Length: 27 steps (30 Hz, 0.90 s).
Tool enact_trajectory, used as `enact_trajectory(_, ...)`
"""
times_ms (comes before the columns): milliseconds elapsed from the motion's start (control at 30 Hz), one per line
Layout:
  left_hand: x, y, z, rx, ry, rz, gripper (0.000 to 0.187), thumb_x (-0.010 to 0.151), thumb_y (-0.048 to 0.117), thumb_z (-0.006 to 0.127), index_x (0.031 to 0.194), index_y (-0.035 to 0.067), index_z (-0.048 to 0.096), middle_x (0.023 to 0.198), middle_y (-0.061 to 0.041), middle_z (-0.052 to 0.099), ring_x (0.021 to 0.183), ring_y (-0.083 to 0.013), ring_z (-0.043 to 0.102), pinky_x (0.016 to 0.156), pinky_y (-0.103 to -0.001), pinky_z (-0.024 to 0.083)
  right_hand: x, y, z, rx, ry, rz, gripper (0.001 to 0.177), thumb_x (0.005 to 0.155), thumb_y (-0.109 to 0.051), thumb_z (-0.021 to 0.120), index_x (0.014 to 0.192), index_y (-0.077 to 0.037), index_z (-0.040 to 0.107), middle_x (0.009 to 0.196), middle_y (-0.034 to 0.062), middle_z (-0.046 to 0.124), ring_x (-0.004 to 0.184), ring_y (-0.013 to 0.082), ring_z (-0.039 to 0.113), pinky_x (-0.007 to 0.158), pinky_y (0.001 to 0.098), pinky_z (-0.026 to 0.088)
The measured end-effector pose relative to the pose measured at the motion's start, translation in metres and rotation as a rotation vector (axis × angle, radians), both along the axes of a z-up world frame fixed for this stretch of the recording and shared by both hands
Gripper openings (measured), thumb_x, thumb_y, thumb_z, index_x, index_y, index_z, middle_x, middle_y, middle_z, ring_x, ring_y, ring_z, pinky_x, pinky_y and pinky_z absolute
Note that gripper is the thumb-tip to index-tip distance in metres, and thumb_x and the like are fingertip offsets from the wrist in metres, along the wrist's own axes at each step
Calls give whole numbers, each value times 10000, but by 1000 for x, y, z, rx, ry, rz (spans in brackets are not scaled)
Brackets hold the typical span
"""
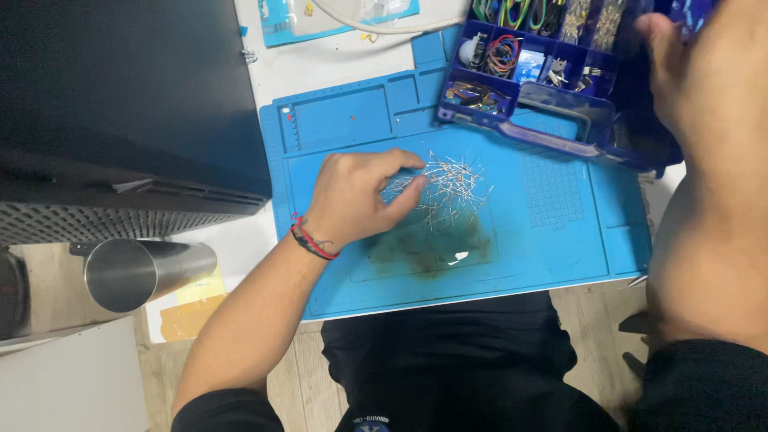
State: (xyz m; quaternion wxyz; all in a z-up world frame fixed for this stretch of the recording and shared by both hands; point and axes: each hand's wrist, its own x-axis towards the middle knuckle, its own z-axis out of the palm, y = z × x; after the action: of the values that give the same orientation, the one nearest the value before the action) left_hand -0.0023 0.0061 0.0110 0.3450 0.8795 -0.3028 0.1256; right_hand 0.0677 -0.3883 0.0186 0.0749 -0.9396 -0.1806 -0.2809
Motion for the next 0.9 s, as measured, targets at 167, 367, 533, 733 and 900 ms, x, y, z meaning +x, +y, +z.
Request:
enact_trajectory(167,2,6,-9,295,-16,43,224,942,401,643,1000,203,729,583,-2,669,532,-342,644,440,-497,461,-29,43,16,572,264,125,372,1412,57,816,1312,77,458,1199,205,504,947,266,451,860,379,377)
enact_trajectory(367,9,14,-2,447,89,-28,255,937,409,565,991,209,713,543,-81,632,543,-419,630,441,-538,428,-39,108,36,-73,144,710,528,900,-597,805,810,-121,596,742,12,611,603,212,587,535,344,439)
enact_trajectory(533,16,28,1,578,182,-72,201,869,346,592,937,205,718,576,-78,656,562,-427,627,473,-531,445,-38,123,15,9,242,928,470,1005,-234,677,664,-115,376,617,32,348,492,239,347,455,384,302)
enact_trajectory(733,16,35,0,571,160,-104,135,848,316,621,873,238,728,634,-54,691,586,-402,645,467,-501,447,-35,121,1,-77,261,822,525,939,-543,760,719,-163,472,640,-15,451,521,211,449,474,356,376)
enact_trajectory(900,16,28,-8,622,124,-73,196,950,394,623,912,214,690,668,-61,706,622,-431,664,488,-530,463,-34,127,5,-19,407,935,506,832,-567,773,704,-165,495,631,-32,463,510,171,496,455,347,352)
